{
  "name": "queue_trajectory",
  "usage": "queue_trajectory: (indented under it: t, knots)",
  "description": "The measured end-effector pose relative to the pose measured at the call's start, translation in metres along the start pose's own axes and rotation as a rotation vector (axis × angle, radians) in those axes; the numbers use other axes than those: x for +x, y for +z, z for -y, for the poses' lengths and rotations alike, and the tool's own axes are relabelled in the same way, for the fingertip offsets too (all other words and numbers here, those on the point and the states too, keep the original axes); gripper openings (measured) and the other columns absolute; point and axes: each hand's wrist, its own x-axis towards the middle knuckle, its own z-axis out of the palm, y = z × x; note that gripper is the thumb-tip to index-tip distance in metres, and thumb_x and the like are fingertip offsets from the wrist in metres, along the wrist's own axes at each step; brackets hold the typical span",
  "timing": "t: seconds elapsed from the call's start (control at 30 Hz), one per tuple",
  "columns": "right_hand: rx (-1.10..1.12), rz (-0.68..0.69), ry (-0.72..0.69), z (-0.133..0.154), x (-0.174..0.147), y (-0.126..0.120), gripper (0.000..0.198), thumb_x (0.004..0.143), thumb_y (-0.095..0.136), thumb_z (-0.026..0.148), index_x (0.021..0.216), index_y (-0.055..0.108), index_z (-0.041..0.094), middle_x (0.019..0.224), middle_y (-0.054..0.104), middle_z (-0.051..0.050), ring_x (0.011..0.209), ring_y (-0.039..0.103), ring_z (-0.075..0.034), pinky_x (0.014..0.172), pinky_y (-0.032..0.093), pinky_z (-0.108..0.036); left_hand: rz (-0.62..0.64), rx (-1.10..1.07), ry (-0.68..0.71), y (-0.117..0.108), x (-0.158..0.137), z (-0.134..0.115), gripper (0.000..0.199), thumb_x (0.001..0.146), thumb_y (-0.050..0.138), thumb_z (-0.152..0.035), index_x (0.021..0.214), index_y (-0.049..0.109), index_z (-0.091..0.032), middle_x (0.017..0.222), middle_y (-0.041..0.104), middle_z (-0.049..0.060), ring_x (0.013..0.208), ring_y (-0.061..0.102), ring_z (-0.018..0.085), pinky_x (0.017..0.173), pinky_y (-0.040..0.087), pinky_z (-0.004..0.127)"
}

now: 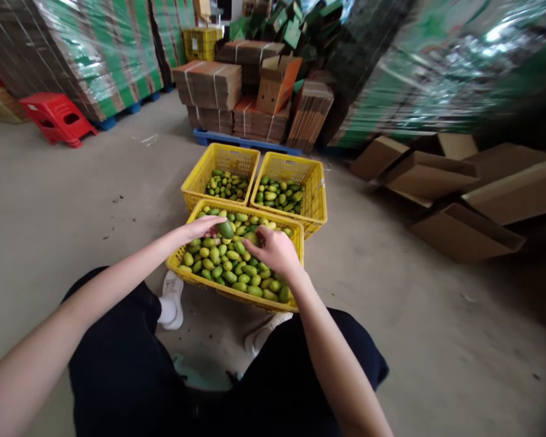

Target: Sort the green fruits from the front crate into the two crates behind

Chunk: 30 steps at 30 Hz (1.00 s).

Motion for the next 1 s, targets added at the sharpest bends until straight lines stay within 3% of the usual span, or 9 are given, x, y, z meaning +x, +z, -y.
queue_trajectory:
  t: [0.07, 0.2, 0.37, 0.47, 0.6, 0.7, 0.87, 1.0]
  knots:
    - [0.320, -0.121, 0.040, -0.004, -0.002, -0.003, 0.036, 0.081, 0.061, 0.055, 0.077, 0.058, 0.019, 0.065, 0.061, -0.001, 0.059, 0.052, -0.015, 0.058, 0.037, -0.026, 0.043, -0.356, 0.080, 0.004, -0.013, -0.031, 0.036, 0.092, 0.052, -0.038, 0.109, 0.064, -0.009, 0.091, 0.072, 0.008, 0.074, 0.062, 0.013, 0.069, 0.049, 0.024]
    - [0.904, -0.233, 0.104, -0.006, -0.010, -0.010, 0.040, 0.072, 0.068, 0.057, 0.080, 0.057, 0.020, 0.070, 0.060, 0.001, 0.061, 0.053, -0.013, 0.057, 0.043, -0.026, 0.153, -0.724, 0.185, 0.025, -0.033, -0.067, 0.035, 0.088, 0.052, -0.019, 0.122, 0.057, -0.011, 0.104, 0.072, 0.009, 0.087, 0.068, 0.015, 0.085, 0.052, 0.027]
    - [1.152, -0.328, 0.134, -0.004, -0.015, -0.014, 0.038, 0.066, 0.079, 0.047, 0.086, 0.062, 0.020, 0.075, 0.066, 0.001, 0.065, 0.057, -0.012, 0.059, 0.046, -0.025, 0.190, -0.970, 0.212, 0.052, -0.040, -0.077, 0.042, 0.086, 0.049, -0.006, 0.127, 0.054, -0.009, 0.108, 0.072, 0.010, 0.098, 0.070, 0.016, 0.097, 0.050, 0.029]
    - [1.226, -0.404, 0.153, -0.009, -0.015, -0.012, 0.035, 0.064, 0.082, 0.043, 0.083, 0.065, 0.020, 0.073, 0.067, 0.002, 0.062, 0.057, -0.012, 0.058, 0.046, -0.025, 0.248, -1.099, 0.124, 0.051, -0.042, -0.083, 0.036, 0.091, 0.045, -0.012, 0.123, 0.057, -0.005, 0.106, 0.072, 0.015, 0.093, 0.070, 0.018, 0.090, 0.053, 0.029]
    - [1.453, -0.487, 0.203, -0.017, -0.011, -0.012, 0.025, 0.067, 0.080, 0.037, 0.080, 0.066, 0.022, 0.071, 0.067, 0.003, 0.055, 0.057, -0.011, 0.056, 0.048, -0.026, 0.337, -1.244, 0.066, 0.040, -0.045, -0.090, 0.035, 0.092, 0.040, -0.021, 0.114, 0.063, -0.004, 0.100, 0.073, 0.018, 0.067, 0.064, 0.014, 0.065, 0.054, 0.025]
    - [1.691, -0.414, 0.286, -0.017, -0.007, -0.017, 0.020, 0.067, 0.075, 0.031, 0.082, 0.065, 0.024, 0.075, 0.071, 0.002, 0.059, 0.064, -0.015, 0.062, 0.056, -0.031, 0.352, -1.294, 0.105, 0.034, -0.045, -0.090, 0.033, 0.088, 0.044, -0.024, 0.104, 0.067, -0.007, 0.094, 0.073, 0.016, 0.061, 0.059, 0.014, 0.059, 0.050, 0.026]
    - [1.860, -0.139, 0.345, -0.009, 0.000, -0.021, 0.021, 0.066, 0.069, 0.027, 0.086, 0.069, 0.021, 0.082, 0.076, -0.003, 0.071, 0.070, -0.021, 0.069, 0.061, -0.034, 0.359, -1.255, 0.146, 0.035, -0.039, -0.088, 0.028, 0.081, 0.054, -0.022, 0.101, 0.069, -0.010, 0.094, 0.074, 0.012, 0.062, 0.057, 0.012, 0.060, 0.047, 0.024]
    - [1.901, 0.003, 0.419, -0.003, 0.008, -0.014, 0.020, 0.077, 0.069, 0.036, 0.083, 0.071, 0.016, 0.078, 0.077, -0.006, 0.057, 0.065, -0.014, 0.057, 0.057, -0.025, 0.315, -1.131, 0.118, 0.041, -0.027, -0.084, 0.035, 0.087, 0.057, -0.041, 0.093, 0.070, -0.010, 0.077, 0.072, 0.010, 0.057, 0.056, 0.011, 0.056, 0.044, 0.022]
